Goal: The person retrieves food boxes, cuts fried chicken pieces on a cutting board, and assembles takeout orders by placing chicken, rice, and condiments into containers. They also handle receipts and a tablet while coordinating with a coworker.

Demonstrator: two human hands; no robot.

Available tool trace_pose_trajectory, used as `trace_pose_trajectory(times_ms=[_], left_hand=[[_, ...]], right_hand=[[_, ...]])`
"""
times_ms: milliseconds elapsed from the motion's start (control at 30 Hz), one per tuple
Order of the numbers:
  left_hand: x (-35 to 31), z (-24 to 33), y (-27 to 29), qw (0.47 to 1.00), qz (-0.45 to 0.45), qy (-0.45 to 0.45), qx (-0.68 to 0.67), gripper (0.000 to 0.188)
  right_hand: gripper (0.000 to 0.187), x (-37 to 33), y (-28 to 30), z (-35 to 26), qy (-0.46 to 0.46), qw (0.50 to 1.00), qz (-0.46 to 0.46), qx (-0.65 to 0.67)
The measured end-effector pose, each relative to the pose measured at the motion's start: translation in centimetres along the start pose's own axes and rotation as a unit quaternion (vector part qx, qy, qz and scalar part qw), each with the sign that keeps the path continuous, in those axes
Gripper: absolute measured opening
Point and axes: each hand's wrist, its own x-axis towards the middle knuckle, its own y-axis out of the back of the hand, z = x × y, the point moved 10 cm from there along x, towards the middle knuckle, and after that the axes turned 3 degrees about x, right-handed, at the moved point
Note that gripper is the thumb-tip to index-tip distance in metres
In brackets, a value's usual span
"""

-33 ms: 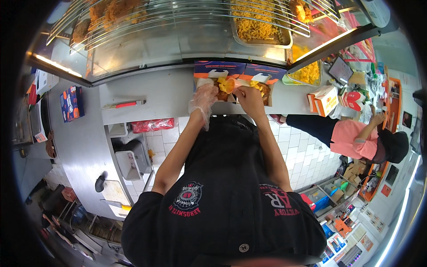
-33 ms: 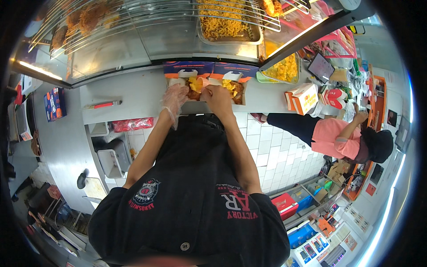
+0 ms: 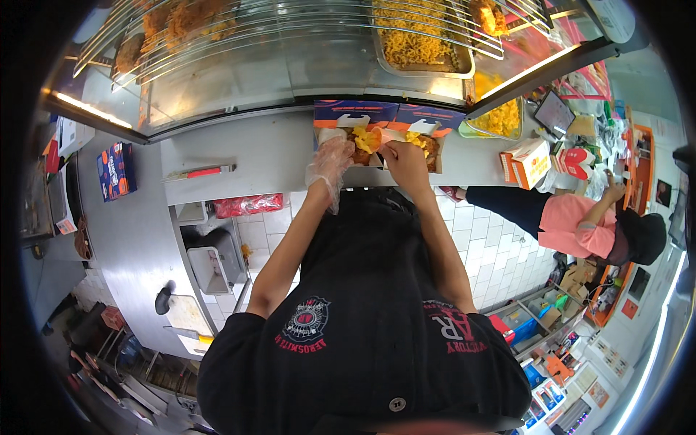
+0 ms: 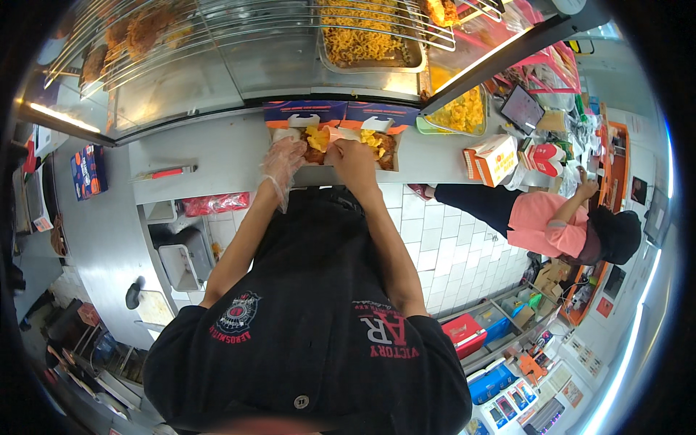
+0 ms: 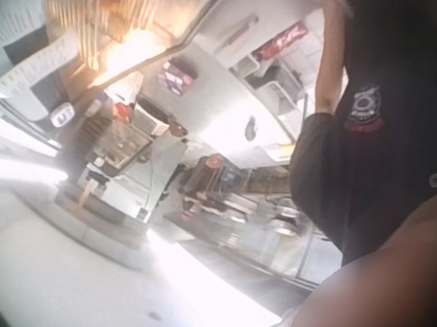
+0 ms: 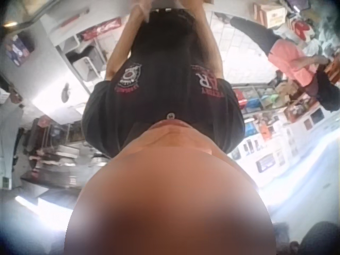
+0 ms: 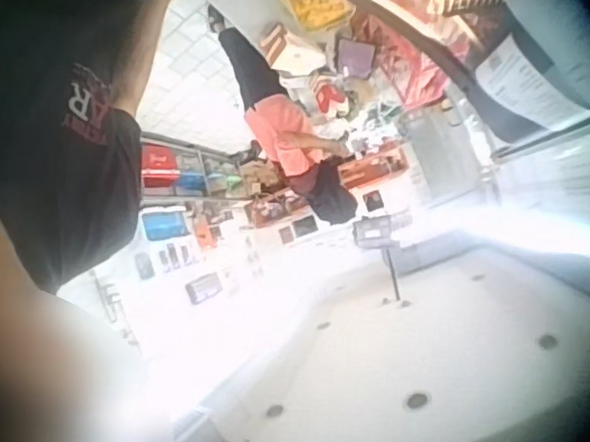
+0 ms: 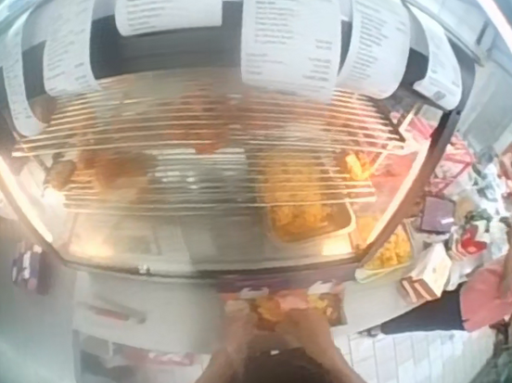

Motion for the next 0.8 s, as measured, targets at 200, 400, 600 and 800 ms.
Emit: trace_pose_trajectory(times_ms=[200,400,600,800], left_hand=[[0.1,0.2,-0.7,1.0,-0.019,-0.013,-0.012,0.041],[-0.2,0.8,-0.1,0.999,0.027,0.009,0.038,0.044],[0.0,1.7,-1.3,0.992,-0.018,-0.037,0.116,0.042],[-0.2,-0.3,-3.9,0.93,-0.111,-0.011,0.35,0.03]], right_hand=[[0.024,0.1,-0.9,-0.2,0.048,0.995,0.043,-0.075],[0.024,0.6,-0.3,0.5,0.003,0.999,0.016,0.035],[0.026,-3.7,4.1,7.0,-0.203,0.898,0.024,0.389],[0.028,-6.4,15.8,16.6,-0.191,0.831,0.241,0.464]])
